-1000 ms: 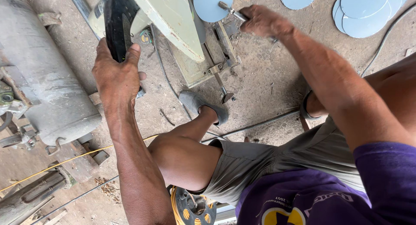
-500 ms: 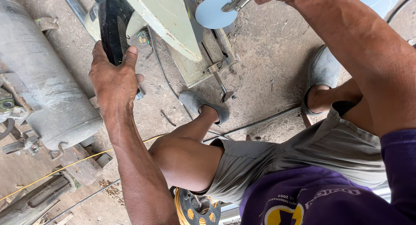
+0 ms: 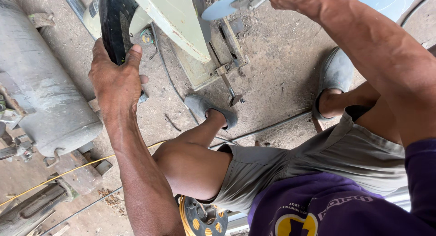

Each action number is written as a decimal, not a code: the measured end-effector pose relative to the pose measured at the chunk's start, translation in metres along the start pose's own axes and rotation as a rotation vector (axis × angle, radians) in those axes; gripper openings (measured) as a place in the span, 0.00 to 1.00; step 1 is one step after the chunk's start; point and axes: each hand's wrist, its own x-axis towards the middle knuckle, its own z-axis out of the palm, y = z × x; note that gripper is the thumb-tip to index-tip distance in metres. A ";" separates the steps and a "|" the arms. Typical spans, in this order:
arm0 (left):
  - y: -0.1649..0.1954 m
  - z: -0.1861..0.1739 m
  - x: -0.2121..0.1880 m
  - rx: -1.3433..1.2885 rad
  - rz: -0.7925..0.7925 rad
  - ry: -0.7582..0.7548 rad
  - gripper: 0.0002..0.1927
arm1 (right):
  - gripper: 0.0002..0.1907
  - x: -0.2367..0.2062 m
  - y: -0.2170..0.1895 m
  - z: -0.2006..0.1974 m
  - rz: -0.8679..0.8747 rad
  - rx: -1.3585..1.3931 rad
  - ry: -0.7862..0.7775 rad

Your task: The person uses pliers to hold a light-blue circular metal disc against a rotating grinding wheel, repeatedly rotating the disc to grind its edges. The person continues this process for multiple discs, placing finished pieces on the floor.

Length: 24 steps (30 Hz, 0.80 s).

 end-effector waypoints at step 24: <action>0.000 0.003 0.003 0.024 -0.032 0.023 0.28 | 0.23 0.005 -0.039 0.057 0.397 0.746 -0.126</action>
